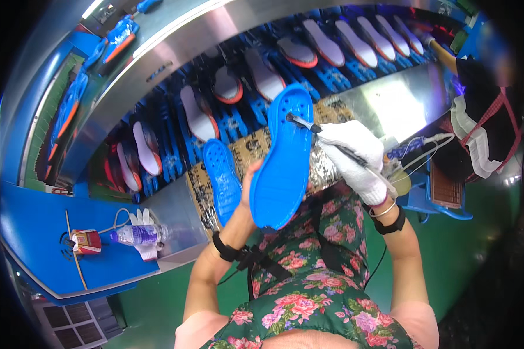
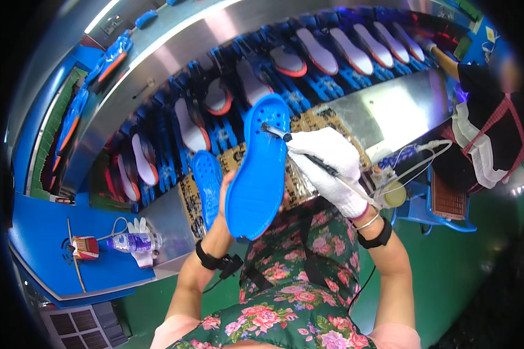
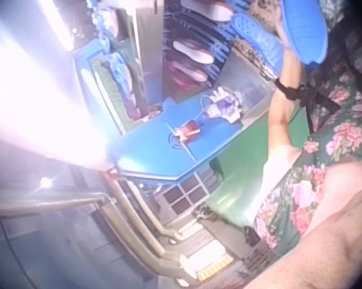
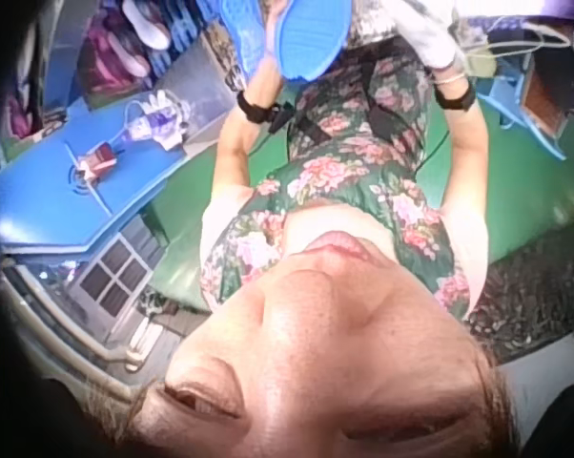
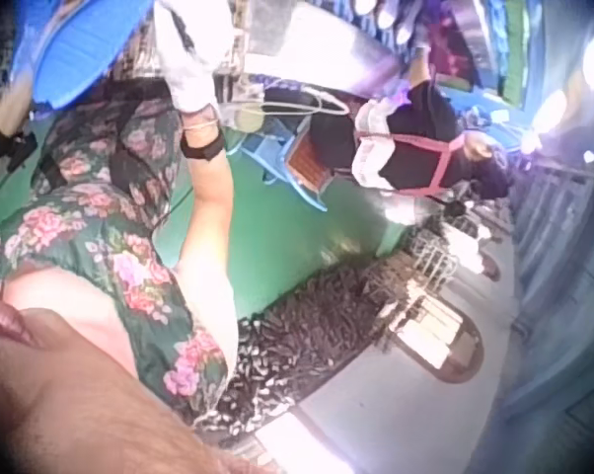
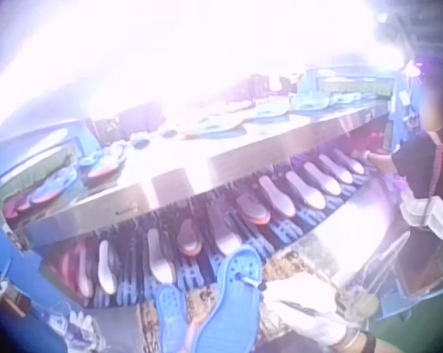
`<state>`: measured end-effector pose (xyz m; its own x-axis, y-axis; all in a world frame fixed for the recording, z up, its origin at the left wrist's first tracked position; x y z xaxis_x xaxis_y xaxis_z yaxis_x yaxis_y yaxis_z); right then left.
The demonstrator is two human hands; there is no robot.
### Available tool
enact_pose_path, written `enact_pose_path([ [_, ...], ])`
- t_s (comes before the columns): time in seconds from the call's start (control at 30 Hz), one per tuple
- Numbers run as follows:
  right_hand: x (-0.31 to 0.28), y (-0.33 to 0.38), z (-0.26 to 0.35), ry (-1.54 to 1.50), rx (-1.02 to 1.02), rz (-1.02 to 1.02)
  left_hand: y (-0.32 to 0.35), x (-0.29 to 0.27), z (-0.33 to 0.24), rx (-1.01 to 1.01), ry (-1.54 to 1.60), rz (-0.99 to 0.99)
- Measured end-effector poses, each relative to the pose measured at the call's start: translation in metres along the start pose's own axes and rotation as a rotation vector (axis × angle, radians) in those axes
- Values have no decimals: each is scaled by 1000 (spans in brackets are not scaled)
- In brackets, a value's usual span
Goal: Apply glue or paint to the edges of shoe soles using a brush.
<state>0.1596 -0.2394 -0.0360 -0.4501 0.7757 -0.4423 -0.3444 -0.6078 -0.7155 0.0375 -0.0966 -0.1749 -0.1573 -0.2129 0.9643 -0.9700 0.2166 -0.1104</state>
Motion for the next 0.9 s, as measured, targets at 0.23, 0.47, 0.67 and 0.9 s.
enact_pose_path([
  [0.23,9,24,8,-633,274,102,9,43,-26,154,-102,53],
  [0.47,-36,59,-26,-1113,449,-444,-3,193,-87,227,-372,580],
  [0.67,21,58,-39,-1162,596,-268,-62,273,-229,623,-293,463],
  [0.9,65,77,-45,-1143,730,-49,-85,231,-287,804,101,227],
])
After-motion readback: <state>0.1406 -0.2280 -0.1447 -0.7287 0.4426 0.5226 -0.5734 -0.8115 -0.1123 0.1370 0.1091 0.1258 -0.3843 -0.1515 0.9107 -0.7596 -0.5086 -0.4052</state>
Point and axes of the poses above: each hand's wrist, its own y-axis away from the middle knuckle, its own x-axis out of the palm, z = x × y, the point moved 7 cm from there along -y, towards the middle knuckle, and after that the axes turned 11 degrees about z, right-handed, at the moved point
